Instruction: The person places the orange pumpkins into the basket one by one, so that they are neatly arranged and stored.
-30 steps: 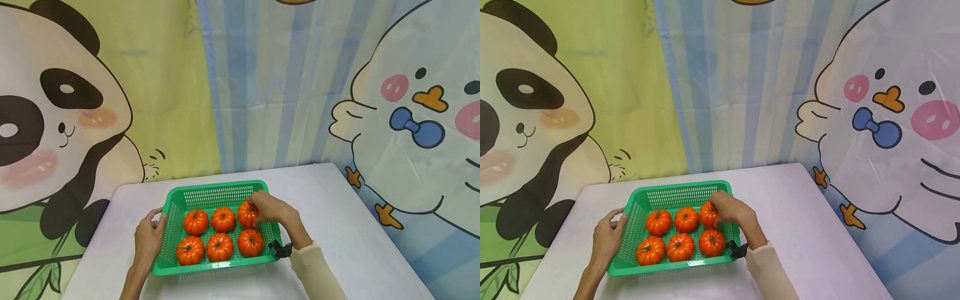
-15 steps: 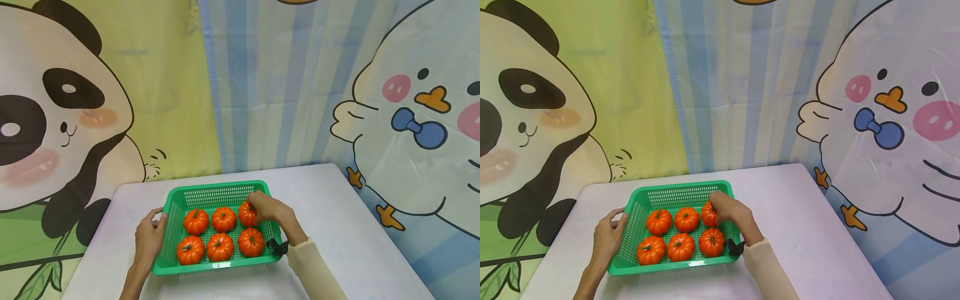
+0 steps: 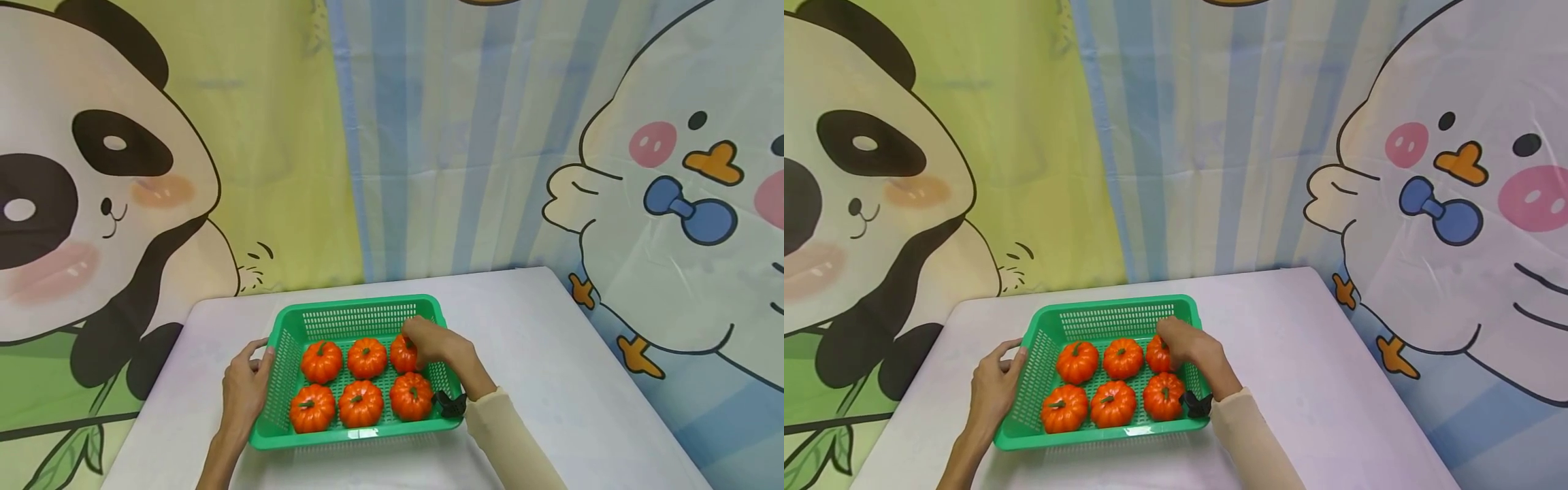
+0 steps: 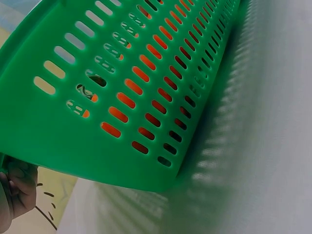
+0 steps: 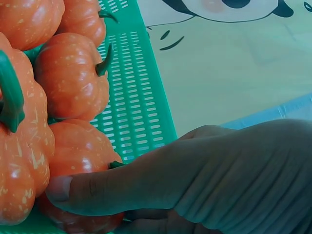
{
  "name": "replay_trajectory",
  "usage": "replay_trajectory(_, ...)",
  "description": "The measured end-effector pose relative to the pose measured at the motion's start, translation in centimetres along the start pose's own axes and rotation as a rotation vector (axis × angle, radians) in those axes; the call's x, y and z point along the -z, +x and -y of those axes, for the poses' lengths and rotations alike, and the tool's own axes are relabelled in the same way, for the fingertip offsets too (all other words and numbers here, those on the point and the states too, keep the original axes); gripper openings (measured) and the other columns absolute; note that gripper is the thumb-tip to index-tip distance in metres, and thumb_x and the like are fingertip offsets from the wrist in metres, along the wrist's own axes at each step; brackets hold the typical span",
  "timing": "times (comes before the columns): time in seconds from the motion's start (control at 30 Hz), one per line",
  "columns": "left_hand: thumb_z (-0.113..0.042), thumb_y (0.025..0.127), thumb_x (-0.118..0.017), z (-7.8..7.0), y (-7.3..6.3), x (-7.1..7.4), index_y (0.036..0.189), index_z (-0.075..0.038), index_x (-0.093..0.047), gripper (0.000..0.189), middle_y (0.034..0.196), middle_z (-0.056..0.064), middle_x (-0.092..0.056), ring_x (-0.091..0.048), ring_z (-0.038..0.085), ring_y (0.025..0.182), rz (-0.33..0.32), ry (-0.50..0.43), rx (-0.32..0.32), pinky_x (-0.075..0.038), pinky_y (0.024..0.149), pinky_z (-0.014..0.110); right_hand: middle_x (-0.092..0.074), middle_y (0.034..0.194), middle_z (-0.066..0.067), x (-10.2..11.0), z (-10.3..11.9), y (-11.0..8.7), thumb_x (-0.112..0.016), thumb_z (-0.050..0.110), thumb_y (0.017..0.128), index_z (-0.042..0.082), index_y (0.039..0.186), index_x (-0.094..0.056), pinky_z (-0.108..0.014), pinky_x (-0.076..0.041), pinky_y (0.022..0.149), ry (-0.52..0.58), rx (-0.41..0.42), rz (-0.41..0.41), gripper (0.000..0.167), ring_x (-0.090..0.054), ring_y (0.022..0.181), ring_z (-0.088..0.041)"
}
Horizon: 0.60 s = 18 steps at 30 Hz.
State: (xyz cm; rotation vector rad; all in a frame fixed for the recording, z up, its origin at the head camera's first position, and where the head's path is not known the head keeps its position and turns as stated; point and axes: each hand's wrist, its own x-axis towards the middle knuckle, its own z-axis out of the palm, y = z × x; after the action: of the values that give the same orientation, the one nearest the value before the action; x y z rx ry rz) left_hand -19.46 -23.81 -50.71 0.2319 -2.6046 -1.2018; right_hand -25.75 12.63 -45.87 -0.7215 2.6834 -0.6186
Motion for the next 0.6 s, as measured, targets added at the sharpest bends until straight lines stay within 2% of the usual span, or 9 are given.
replay_trajectory(0.3,-0.025,0.114,-0.059,-0.14,-0.19,-0.27,0.144,0.001,-0.065,0.040,0.074,0.015,-0.077,-0.062,0.017,0.056,0.010,-0.006,0.010,-0.046,0.053,0.029,-0.065,0.106,-0.005,0.01,0.29,-0.53,-0.096,-0.010,0.071,0.006,0.105,-0.069,-0.044,-0.054,0.098,0.003,-0.065,0.017,0.047,-0.053,0.101,-0.019)
replay_trajectory(0.6,-0.025,0.114,-0.059,-0.33,-0.13,-0.31,0.144,0.001,-0.065,0.040,0.072,0.014,-0.076,-0.062,0.017,0.055,0.012,-0.014,0.002,-0.046,0.053,0.029,-0.067,0.109,-0.009,0.23,0.32,-0.72,-0.097,-0.010,0.069,0.005,0.106,-0.068,-0.044,-0.054,0.097,0.009,-0.070,0.023,0.049,-0.053,0.100,-0.019)
